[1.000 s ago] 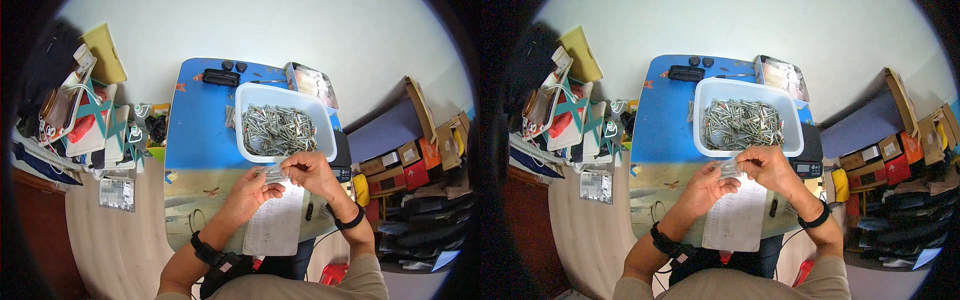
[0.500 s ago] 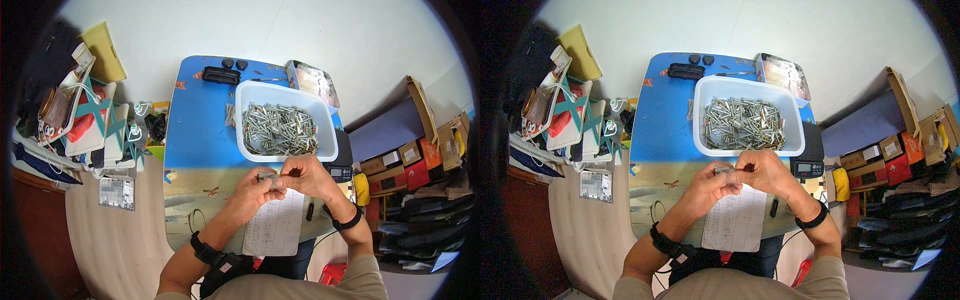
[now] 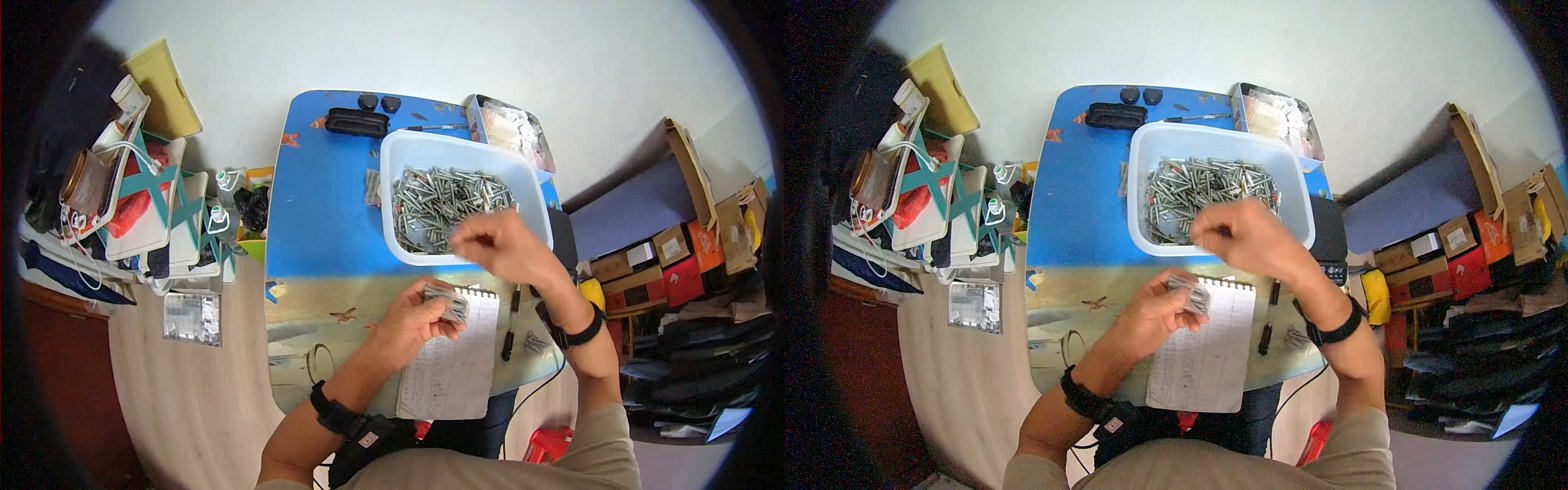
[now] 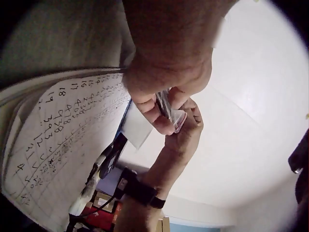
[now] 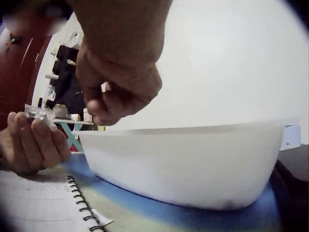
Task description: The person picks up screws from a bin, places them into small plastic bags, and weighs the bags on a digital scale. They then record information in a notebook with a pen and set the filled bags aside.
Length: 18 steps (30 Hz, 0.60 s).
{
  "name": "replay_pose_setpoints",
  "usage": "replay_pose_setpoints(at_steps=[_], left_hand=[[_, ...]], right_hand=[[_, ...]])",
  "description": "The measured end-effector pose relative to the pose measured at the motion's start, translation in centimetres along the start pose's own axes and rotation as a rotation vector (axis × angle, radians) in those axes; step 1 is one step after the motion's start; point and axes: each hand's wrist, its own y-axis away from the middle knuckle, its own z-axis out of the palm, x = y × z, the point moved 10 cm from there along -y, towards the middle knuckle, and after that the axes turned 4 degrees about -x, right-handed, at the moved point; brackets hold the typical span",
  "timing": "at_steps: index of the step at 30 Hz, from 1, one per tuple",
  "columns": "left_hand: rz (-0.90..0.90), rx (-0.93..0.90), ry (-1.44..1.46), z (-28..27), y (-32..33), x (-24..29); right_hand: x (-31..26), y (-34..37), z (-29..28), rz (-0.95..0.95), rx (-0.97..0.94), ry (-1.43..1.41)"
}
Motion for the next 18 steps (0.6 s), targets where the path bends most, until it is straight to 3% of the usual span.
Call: replay_pose_setpoints(at_steps=[1, 3, 9, 16, 18], left_hand=[[0.020, 0.002, 0.025, -0.4, 0.0, 0.2], [0.039, 0.006, 0.048, -0.6, -0.1, 0.4], [0.086, 0.080, 0.026, -1.3, 0.0, 1.1], [0.105, 0.126, 0.093, -1.5, -0.1, 1.4], [0.108, 0.110, 0.101, -1.3, -0.1, 1.5]], right_hand=[[0.7, -1.1, 0.1, 0.002, 0.003, 0.000], [0.3, -3.0, 0.9, -0.181, 0.047, 0.518], [3.7, -6.0, 3.7, -0.066, -0.114, 0.714], [3.0, -4.4, 0.9, -0.064, -0.026, 0.434], [3.2, -2.4, -1.0, 0.067, 0.077, 0.167]])
